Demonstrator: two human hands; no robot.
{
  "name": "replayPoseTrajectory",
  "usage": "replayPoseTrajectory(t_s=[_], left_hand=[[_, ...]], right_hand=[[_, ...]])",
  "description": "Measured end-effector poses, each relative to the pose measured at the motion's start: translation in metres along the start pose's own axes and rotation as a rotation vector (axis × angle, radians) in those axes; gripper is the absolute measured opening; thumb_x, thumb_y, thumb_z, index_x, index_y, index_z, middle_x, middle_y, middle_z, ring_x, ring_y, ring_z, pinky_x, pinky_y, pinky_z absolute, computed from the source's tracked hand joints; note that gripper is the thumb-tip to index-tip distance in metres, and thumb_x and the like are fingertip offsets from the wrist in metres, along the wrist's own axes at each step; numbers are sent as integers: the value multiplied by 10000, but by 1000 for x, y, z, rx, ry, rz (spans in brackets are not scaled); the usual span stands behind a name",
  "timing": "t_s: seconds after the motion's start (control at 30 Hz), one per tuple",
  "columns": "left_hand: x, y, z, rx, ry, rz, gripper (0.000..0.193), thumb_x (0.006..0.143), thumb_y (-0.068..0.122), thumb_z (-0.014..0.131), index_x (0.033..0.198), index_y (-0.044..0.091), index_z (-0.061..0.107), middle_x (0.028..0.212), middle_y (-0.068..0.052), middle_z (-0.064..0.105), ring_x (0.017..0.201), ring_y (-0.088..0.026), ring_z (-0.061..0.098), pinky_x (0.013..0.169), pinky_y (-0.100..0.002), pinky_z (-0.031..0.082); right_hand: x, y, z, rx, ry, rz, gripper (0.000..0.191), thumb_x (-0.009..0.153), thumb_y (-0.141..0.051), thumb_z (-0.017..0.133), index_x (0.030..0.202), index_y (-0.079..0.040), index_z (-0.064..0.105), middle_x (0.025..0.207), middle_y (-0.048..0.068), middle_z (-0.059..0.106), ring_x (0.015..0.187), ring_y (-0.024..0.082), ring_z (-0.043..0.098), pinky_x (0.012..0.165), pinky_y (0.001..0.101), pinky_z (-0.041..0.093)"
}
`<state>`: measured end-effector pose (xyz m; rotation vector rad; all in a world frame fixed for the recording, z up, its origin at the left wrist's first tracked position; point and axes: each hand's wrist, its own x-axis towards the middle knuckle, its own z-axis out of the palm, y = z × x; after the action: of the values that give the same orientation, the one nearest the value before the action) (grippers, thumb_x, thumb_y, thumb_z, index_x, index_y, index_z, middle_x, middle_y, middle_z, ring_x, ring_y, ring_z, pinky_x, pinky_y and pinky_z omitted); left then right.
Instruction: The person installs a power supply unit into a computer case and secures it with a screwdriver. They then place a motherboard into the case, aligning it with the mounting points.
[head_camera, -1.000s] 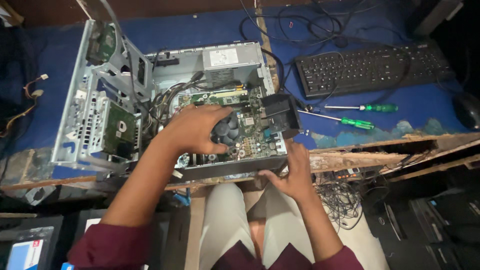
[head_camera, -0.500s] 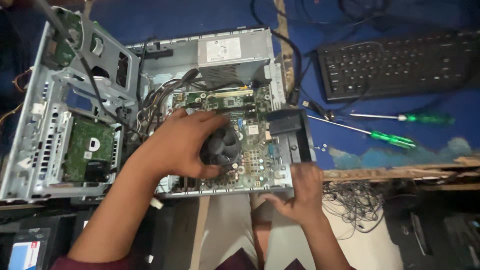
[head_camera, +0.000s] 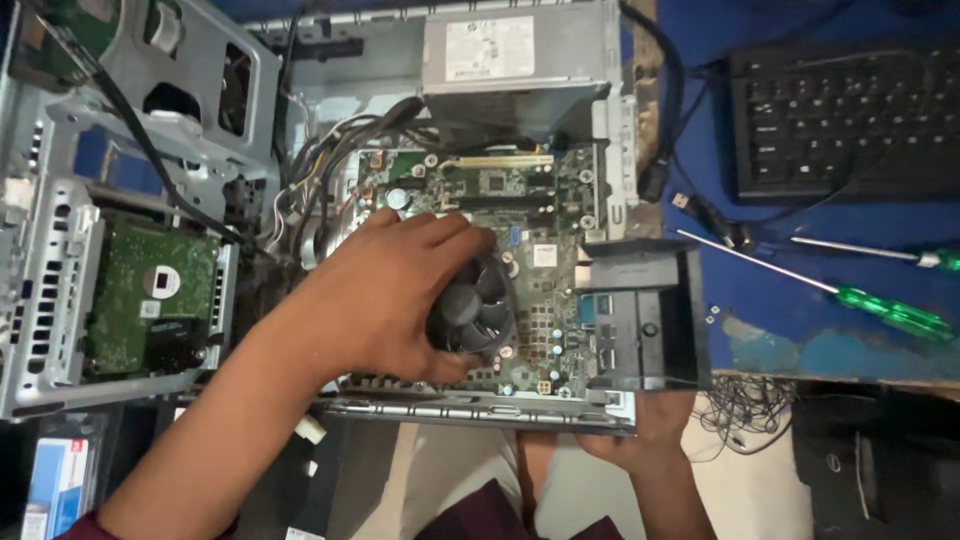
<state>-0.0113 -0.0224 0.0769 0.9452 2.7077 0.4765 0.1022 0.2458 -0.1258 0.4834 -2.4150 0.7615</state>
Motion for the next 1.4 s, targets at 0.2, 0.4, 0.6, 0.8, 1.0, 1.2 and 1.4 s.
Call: replayPoseTrajectory(t_s=[0.2,0.4,0.6,0.8,1.0,1.2,1.4], left_hand=[[-6,-1,8,10,-18,-59,1011,448,445,931,1301,64,546,1211,-128,633,1166,-342,603,925,-517,427],[-13,4,5,-17,-49,-51,1114,505,474,913,1446,84,462,1294,-172,619,1184,-362,599,990,-550,390],[-27,-1,8,-48,-31,-10,1051,541,549,884,1409,115,480,1245,-178,677,1178,-381,621,1040,-589,382],[-40,-12,5,-96,125,235,1098,565,644,886,1410,43,525,1320,-250,622,1225,-425,585,1029,-506,460],[-53,-8,-1,-74,184,176,937,570,569,894,1319,75,623,1250,-183,661,1170,-385,625,989,-474,491],[-51,-12,-1,-94,168,219,877,562,520,920,1257,59,648,1189,-175,675,1148,-366,635,992,-448,500],[-46,-17,5,-78,215,262,894,559,497,928,1262,25,638,1224,-198,668,1176,-384,615,1017,-450,479]], right_hand=[[-11,7,0,138,101,-41,496,754,-353,736,1177,-112,644,1225,155,651,1147,386,637,1023,537,464],[0,-9,-30,65,93,-24,777,780,-515,795,1248,74,598,1185,232,606,1091,405,589,951,529,473],[24,1,-101,-90,364,67,26,1079,-81,595,1061,-66,606,1161,127,716,1121,287,682,971,429,538],[46,66,-178,-573,97,268,311,919,-251,775,1212,-147,765,1215,114,711,1089,378,613,932,477,457],[41,67,-196,-284,44,374,292,842,-221,828,1115,-153,751,1144,68,734,1055,309,677,827,473,501],[82,20,-246,448,379,28,183,1137,-112,749,1222,-48,601,1177,131,692,1091,216,712,999,356,612],[133,-83,-260,599,380,-139,369,1198,-183,632,1489,-119,414,1159,146,723,1026,215,756,926,390,617]])
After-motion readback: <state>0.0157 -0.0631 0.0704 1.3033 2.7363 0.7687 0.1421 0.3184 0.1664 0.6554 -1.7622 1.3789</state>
